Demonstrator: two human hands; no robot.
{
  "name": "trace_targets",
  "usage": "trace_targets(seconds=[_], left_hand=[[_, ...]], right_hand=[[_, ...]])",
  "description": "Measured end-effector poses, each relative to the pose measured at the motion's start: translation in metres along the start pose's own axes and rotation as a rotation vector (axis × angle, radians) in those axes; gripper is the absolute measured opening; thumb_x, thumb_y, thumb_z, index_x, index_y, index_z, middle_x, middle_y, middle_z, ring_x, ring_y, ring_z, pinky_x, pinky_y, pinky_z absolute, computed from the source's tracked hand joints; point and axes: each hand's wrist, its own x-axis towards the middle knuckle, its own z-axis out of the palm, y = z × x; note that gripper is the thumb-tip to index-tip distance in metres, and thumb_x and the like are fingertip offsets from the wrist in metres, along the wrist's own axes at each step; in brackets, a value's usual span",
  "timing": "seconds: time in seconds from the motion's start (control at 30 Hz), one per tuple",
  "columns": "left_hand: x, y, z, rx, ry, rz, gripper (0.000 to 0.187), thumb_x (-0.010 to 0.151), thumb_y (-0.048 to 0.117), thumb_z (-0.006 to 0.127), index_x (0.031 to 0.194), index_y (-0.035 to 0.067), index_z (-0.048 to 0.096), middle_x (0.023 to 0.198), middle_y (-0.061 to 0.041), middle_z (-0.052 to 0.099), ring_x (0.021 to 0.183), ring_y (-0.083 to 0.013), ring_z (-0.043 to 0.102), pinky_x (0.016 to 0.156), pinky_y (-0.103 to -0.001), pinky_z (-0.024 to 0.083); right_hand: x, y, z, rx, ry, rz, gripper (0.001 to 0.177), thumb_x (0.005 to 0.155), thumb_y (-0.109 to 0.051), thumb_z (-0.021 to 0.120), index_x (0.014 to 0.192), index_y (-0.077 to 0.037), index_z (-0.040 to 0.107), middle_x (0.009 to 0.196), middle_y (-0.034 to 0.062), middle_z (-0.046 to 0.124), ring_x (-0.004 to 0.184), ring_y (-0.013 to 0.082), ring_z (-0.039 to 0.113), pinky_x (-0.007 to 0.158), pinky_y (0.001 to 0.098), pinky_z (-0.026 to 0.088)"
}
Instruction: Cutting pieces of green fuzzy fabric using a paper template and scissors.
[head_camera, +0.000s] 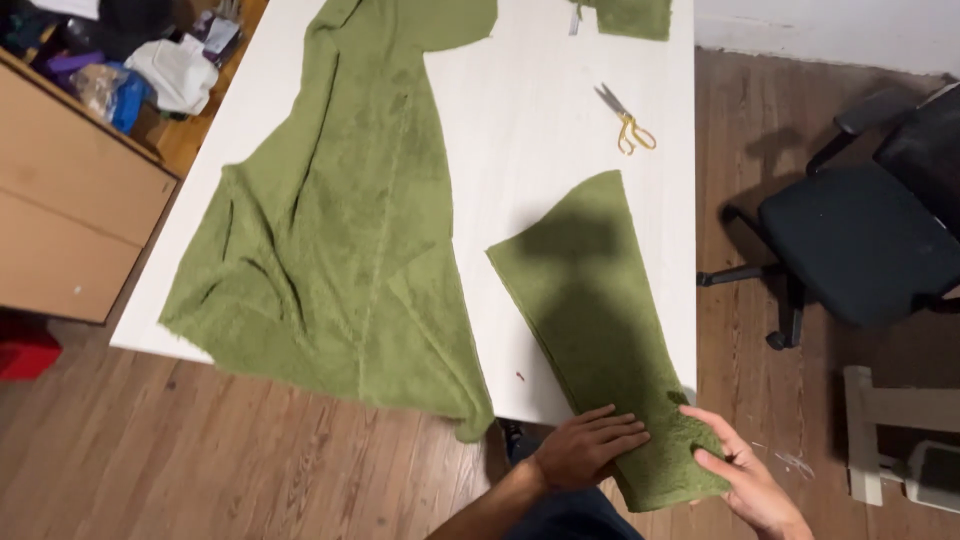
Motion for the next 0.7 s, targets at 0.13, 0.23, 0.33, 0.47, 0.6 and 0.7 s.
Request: trace_targets(seconds=[0.13,0.23,0.33,0.47,0.6,0.7], left_hand=[[0.013,0.038,-0.02,-0.174,0.125,-0.082,0.061,0.085,0.01,0.075,0.145,0.012,0.059,0.142,-0.012,0.066,0.137,-0.0283,0.063,0.122,-0.046,0.047],[0.036,0.036,-0.039,-0.286,0.071,-0.32,0.058,0.085,0.009,0.075,0.142,0.012,0.065,0.117,-0.013,0.073,0.113,-0.0322,0.071,0.099,-0.039,0.059],[0.059,0.008,-0.049,-0.382,0.267,-0.373,0.055,0.083,0.009,0.077,0.136,0.004,0.063,0.122,-0.019,0.073,0.111,-0.0336,0.073,0.093,-0.039,0.059],[0.088,-0.042,-0.068,-0.403,0.298,-0.523,0.048,0.089,0.016,0.077,0.132,0.0,0.065,0.116,-0.017,0.076,0.104,-0.0272,0.073,0.089,-0.037,0.06],[0.119,-0.097,-0.088,-0.56,0.412,-0.606,0.047,0.097,0.025,0.074,0.134,-0.002,0.064,0.119,-0.012,0.076,0.103,-0.0157,0.07,0.09,-0.031,0.059],[0.136,-0.151,-0.089,-0.688,0.472,-0.675,0.049,0.096,0.027,0.073,0.136,0.001,0.063,0.119,-0.009,0.075,0.103,-0.0119,0.07,0.089,-0.029,0.059]], right_hand=[[0.016,0.026,-0.05,0.403,-0.342,0.008,0.049,0.106,-0.03,0.062,0.144,0.0,0.053,0.115,0.028,0.067,0.074,0.0329,0.073,0.051,0.0381,0.064],[0.035,-0.048,-0.019,0.523,-0.248,0.041,0.066,0.093,-0.054,0.06,0.131,-0.001,0.052,0.114,0.0225,0.066,0.083,0.0297,0.076,0.049,0.0393,0.064],[0.077,-0.097,-0.016,0.35,-0.449,-0.101,0.09,0.083,-0.066,0.069,0.141,0.0,0.05,0.126,0.0141,0.065,0.094,0.0253,0.075,0.073,0.0334,0.065],[0.168,-0.119,-0.051,0.107,-0.612,-0.025,0.076,0.074,-0.028,0.077,0.142,-0.01,0.05,0.105,0.0218,0.075,0.075,0.0276,0.075,0.04,0.0291,0.056],[0.241,-0.178,-0.022,-0.682,-0.421,-0.007,0.062,0.08,-0.007,0.08,0.138,-0.001,0.058,0.097,0.0208,0.067,0.079,0.031,0.06,0.063,0.0417,0.048],[0.3,-0.198,-0.001,-0.633,-0.4,-0.141,0.045,0.084,-0.018,0.079,0.124,0.001,0.069,0.1,0.0104,0.074,0.089,0.018,0.066,0.077,0.0358,0.054]])
